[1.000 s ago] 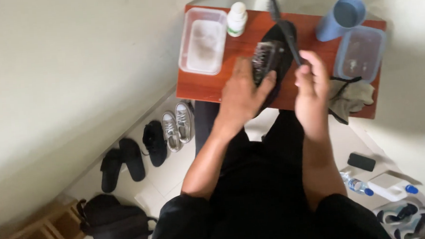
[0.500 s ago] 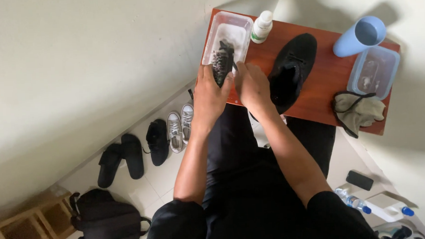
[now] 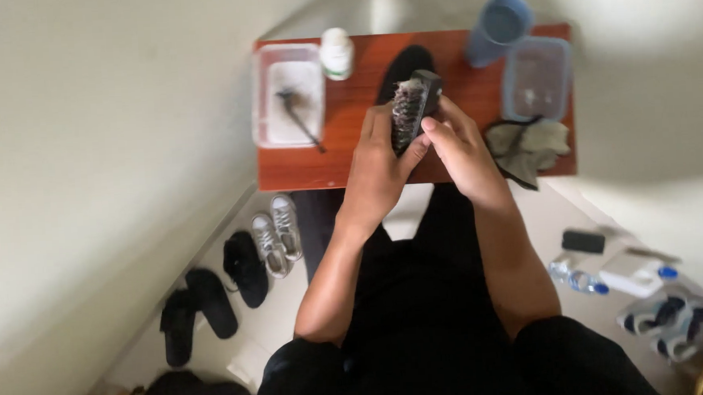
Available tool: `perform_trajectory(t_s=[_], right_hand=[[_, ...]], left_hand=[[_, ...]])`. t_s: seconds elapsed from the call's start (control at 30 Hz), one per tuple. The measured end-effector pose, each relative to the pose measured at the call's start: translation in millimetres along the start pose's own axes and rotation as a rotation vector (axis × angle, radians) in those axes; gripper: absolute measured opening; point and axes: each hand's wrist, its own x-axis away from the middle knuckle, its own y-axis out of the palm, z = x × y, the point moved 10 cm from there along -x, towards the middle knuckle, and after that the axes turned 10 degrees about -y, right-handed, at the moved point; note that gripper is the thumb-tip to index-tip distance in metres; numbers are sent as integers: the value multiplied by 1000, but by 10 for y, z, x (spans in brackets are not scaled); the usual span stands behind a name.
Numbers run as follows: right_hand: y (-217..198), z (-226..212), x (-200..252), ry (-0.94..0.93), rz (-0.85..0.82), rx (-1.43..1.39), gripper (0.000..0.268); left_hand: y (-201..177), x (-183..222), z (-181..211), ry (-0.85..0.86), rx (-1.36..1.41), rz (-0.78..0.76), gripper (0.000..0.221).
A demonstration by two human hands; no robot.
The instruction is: Attaching a small silver bow to a black shoe and then polishing the area using a cloth and a brush.
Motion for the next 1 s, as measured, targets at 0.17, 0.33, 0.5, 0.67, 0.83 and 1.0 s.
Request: perform_trajectory(t_s=[0.17,0.33,0.5,0.67,0.83,1.0], right_hand=[[-1153,588,398,-3,267,-244,37],[-2015,161,438,26,434,189,42],[-2703,256,242,114,468,797,19],[-2729,899,-60,93,180,1455,30],[-2536,1006,-111,-58,126,1698,29],[-2712,928,23,135,257,1110,26]], left_hand=[[789,-184,263,88,-17,-97,68],[1803,-372,105,63,-10,-186,85],[2641,-267,-95,451,-573,-45,48],[2689,-243,-129,499,-606,-32,43],[2632,-263,-141,495,-611,-66,48],[2501,-209,-190,444,-605,-95,52]])
